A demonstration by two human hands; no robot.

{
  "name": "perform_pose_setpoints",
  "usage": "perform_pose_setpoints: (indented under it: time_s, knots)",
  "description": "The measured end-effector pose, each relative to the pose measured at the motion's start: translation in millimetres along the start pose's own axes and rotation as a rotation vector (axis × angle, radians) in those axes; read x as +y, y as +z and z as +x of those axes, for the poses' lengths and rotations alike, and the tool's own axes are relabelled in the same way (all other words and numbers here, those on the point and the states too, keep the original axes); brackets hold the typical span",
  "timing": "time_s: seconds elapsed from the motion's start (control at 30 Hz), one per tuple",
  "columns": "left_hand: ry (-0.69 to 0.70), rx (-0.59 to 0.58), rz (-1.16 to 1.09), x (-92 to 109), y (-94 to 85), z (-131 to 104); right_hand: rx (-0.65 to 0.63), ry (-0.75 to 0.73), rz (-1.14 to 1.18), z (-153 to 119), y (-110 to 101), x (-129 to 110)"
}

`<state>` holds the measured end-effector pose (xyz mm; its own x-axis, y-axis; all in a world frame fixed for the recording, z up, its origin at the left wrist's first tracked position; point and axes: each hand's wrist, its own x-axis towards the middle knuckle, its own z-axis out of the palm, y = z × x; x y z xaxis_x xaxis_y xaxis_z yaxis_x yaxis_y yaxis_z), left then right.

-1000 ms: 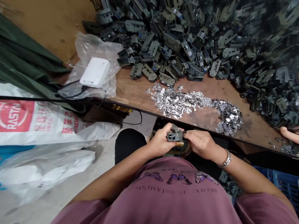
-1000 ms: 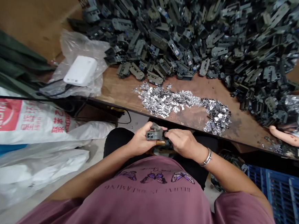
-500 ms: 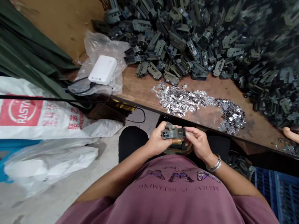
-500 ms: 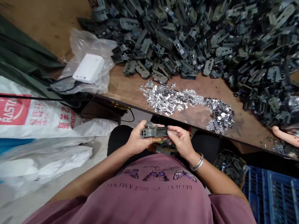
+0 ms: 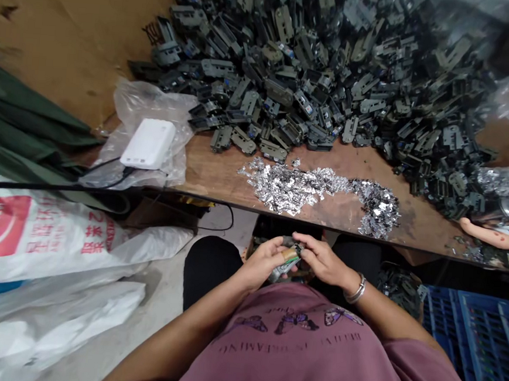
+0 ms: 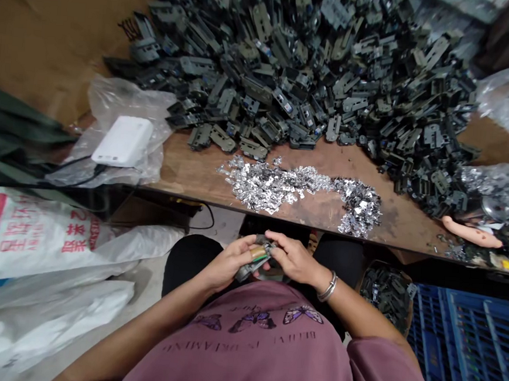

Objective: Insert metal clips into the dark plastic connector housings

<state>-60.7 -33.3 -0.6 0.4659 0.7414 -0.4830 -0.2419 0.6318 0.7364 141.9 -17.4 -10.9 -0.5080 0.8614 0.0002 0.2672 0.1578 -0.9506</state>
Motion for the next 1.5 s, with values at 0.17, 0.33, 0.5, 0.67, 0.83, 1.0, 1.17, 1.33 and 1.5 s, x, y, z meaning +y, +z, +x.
perform_pose_setpoints:
  time_s: [0.17, 0.33, 0.5, 0.67, 0.83, 1.0, 1.17, 1.33, 1.5]
  knots:
    - [0.021, 0.072, -0.164, 9, 16.5, 14, 0.225, -0.057, -0.64, 49, -57, 6]
    - [0.091, 0.139, -0.213, 20, 25.0, 25, 0.07, 0.103, -1.165, 92, -88, 13]
    - [0.098, 0.204, -0.156, 23, 19.9, 28, 0.016, 0.136, -1.167, 77, -98, 27]
    - [0.076, 0.216, -0.131, 15, 15.0, 32, 0.051, 0.013, -1.034, 34, -105, 44]
    - [0.056, 0.211, -0.097, 11, 21.7, 36, 0.217, 0.027, -0.845, 32, -97, 33]
    - [0.068, 0.207, -0.063, 16, 29.1, 35, 0.22, 0.2, -1.111, 56, -80, 21]
    - [0.1, 0.236, -0.035, 20, 28.0, 29, 0.292, 0.009, -0.807, 49, -60, 10]
    - [0.251, 0.166, 0.019, 17, 30.0, 27, 0.402, -0.206, -0.363, 29, -15, -11]
    - [0.367, 0.223, 0.222, 13, 28.8, 20, 0.422, -0.459, -0.436, 27, 6, -21]
